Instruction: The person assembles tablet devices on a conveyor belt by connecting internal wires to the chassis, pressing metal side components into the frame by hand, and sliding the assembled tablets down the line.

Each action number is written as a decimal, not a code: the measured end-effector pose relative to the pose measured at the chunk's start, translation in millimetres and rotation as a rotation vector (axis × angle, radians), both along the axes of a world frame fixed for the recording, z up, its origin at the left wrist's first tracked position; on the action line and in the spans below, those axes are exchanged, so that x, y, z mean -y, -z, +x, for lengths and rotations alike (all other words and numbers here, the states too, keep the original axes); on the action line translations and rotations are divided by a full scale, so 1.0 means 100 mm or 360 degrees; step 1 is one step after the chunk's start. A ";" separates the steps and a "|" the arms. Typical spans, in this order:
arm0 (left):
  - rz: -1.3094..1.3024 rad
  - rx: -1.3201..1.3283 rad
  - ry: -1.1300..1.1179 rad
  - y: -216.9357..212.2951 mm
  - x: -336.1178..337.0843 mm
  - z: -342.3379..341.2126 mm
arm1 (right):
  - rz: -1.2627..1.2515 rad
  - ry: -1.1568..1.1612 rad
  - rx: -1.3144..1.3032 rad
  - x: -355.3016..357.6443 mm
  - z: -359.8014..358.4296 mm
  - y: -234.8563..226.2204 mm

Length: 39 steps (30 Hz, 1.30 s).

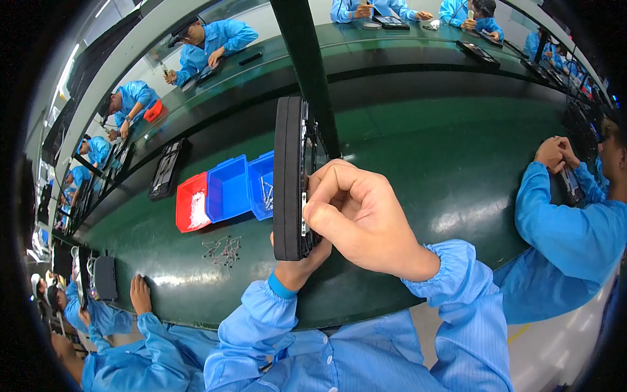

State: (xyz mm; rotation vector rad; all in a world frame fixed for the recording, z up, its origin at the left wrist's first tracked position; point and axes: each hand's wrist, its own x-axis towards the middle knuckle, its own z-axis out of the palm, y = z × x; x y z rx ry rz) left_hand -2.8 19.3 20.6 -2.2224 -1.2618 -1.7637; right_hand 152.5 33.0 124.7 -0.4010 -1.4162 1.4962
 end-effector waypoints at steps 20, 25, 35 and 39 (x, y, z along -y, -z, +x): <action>-0.0010 -0.0097 -0.0028 -0.06 0.01 0.02 | -0.0290 -0.0006 -0.0012 -0.05 0.04 -0.10; -0.0016 -0.0118 -0.0037 -0.07 0.02 0.02 | -0.0247 0.0003 -0.0004 -0.07 0.06 -0.07; 0.0027 -0.0132 -0.0076 0.02 0.00 0.01 | -0.0285 -0.0053 -0.0036 -0.04 0.05 -0.10; 0.0010 -0.0094 -0.0077 0.02 -0.01 0.01 | -0.0262 -0.0051 -0.0075 -0.05 0.04 -0.08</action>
